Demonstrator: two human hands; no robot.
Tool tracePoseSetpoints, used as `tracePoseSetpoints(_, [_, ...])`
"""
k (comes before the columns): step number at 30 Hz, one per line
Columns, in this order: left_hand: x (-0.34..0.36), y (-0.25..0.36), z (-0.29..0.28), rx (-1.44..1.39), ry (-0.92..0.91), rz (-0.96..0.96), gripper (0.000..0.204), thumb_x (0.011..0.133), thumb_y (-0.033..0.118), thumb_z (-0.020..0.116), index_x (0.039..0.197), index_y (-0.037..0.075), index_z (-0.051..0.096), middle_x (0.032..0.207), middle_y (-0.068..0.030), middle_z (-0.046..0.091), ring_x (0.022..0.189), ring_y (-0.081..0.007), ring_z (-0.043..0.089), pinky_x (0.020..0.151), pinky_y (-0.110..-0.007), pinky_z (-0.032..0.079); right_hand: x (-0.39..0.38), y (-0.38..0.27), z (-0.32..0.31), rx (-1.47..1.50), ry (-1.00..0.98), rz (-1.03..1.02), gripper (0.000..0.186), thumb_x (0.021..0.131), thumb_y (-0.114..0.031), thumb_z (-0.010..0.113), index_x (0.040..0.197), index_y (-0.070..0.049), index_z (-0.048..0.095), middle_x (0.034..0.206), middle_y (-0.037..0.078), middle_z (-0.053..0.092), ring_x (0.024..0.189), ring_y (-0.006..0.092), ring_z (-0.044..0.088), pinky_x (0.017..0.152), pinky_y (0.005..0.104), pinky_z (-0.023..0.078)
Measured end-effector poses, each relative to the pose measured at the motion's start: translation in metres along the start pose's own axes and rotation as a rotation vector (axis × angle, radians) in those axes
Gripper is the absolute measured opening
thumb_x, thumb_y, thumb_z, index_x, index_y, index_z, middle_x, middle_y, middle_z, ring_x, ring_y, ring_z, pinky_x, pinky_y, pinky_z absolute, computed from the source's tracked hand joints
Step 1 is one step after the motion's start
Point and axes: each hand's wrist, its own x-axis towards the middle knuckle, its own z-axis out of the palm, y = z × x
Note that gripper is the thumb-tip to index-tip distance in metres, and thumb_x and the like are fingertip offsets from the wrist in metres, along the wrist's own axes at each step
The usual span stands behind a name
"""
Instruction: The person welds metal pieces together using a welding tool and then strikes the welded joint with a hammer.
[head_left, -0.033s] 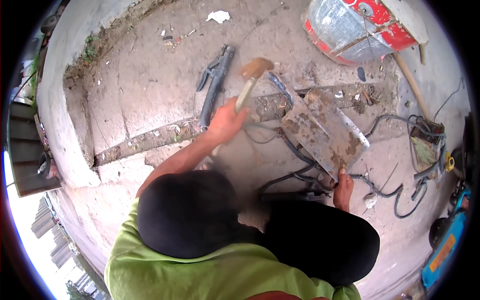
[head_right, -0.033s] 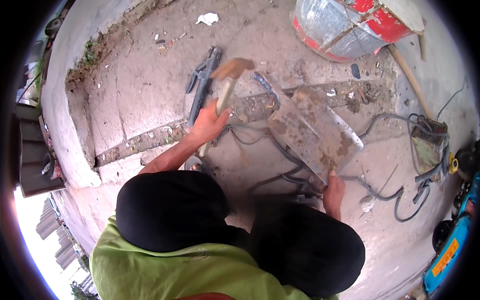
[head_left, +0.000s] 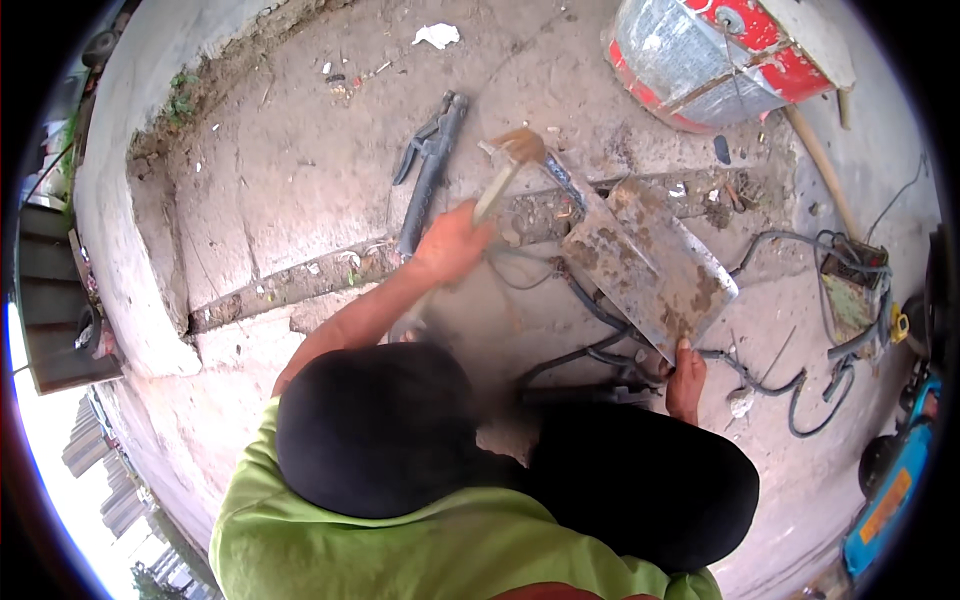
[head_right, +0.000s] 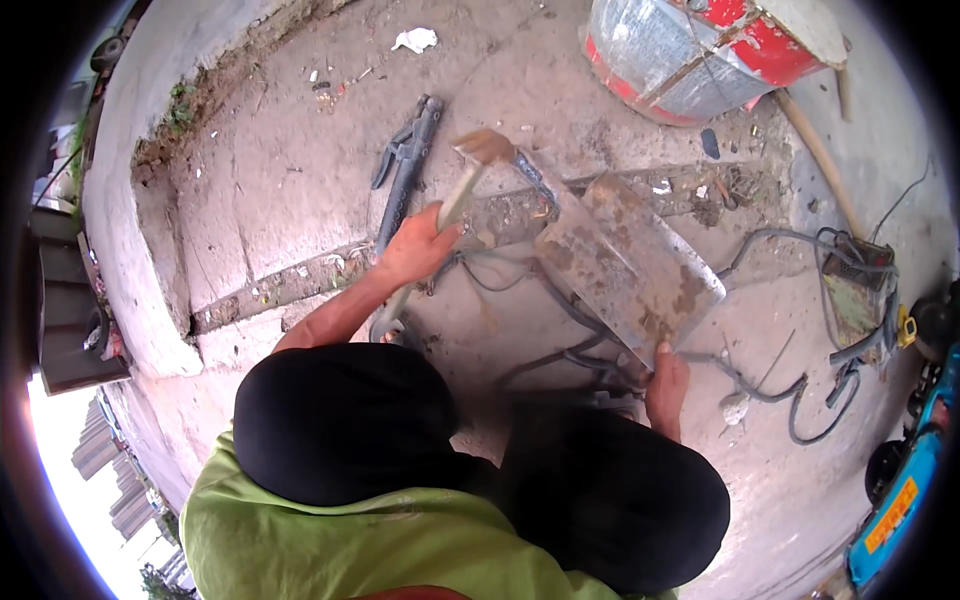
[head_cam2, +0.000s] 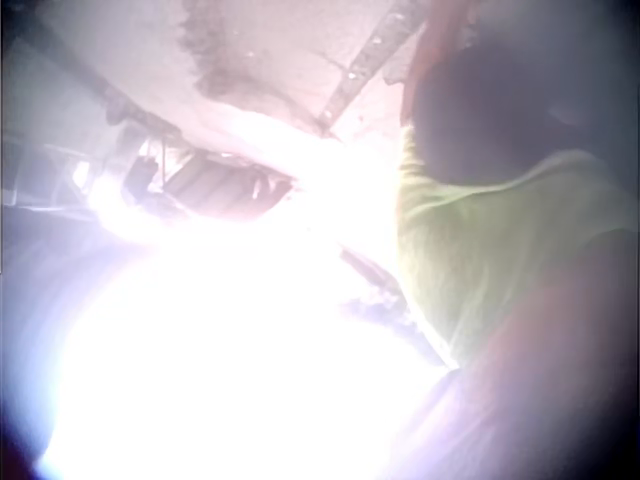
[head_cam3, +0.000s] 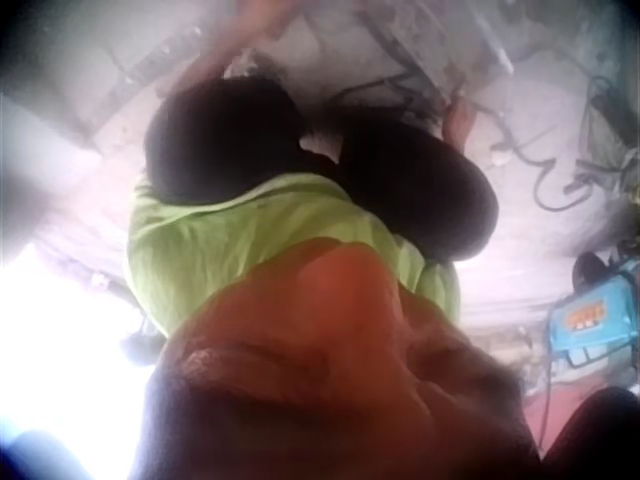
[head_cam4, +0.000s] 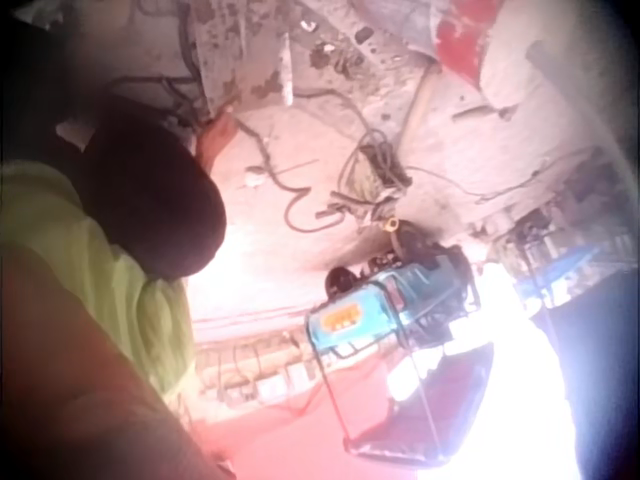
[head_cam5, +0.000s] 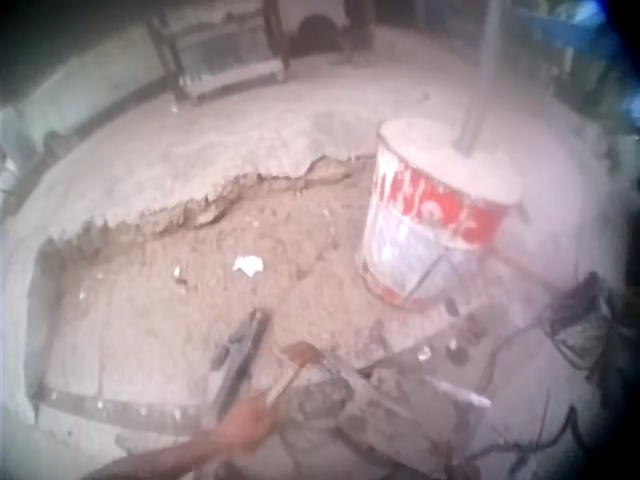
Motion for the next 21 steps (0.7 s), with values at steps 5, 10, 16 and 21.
tracePoseSetpoints(5, [0.005, 0.037, -0.024, -0.098, -0.129, -0.15, 0.047, 0.099, 0.04, 0.064, 0.126, 0.001, 0.059, 0.098, -0.0291, 0.072, 0.098, -0.049, 0.07, 0.088, -0.052, 0.055, -0.002, 0.007, -0.005, 0.01, -0.011, 0.007, 0.052, 0.112, -0.039, 0.048, 0.077, -0.005, 0.064, 0.065, 0.001, 0.059, 0.059, 0.0103, 0.051, 0.057, 0.0281, 0.038])
tracePoseSetpoints(10, [0.007, -0.015, 0.013, 0.081, -0.002, -0.05, 0.045, 0.098, 0.038, 0.066, 0.125, 0.002, 0.06, 0.101, -0.029, 0.072, 0.099, -0.047, 0.071, 0.088, -0.052, 0.055, -0.005, -0.006, 0.005, 0.048, 0.017, 0.006, 0.052, 0.112, -0.039, 0.047, 0.075, -0.006, 0.062, 0.065, 0.001, 0.059, 0.059, 0.0104, 0.051, 0.057, 0.0283, 0.038])
tracePoseSetpoints(16, [0.005, 0.019, -0.018, -0.164, 0.001, -0.162, 0.043, 0.096, 0.035, 0.067, 0.122, 0.001, 0.062, 0.098, -0.0295, 0.072, 0.098, -0.0481, 0.07, 0.087, -0.052, 0.055, -0.001, 0.002, -0.001, 0.053, -0.006, -0.056, 0.051, 0.112, -0.038, 0.047, 0.077, -0.006, 0.064, 0.065, 0.001, 0.059, 0.058, 0.0096, 0.051, 0.056, 0.028, 0.038])
tracePoseSetpoints(21, [0.003, -0.007, -0.001, 0.051, -0.091, -0.12, 0.042, 0.096, 0.035, 0.067, 0.12, 0.001, 0.062, 0.1, -0.0307, 0.071, 0.1, -0.0501, 0.069, 0.087, -0.053, 0.054, -0.001, 0.005, 0.006, 0.061, 0.019, -0.02, 0.05, 0.112, -0.038, 0.048, 0.078, -0.006, 0.064, 0.065, 0.001, 0.059, 0.058, 0.0094, 0.051, 0.056, 0.0274, 0.038])
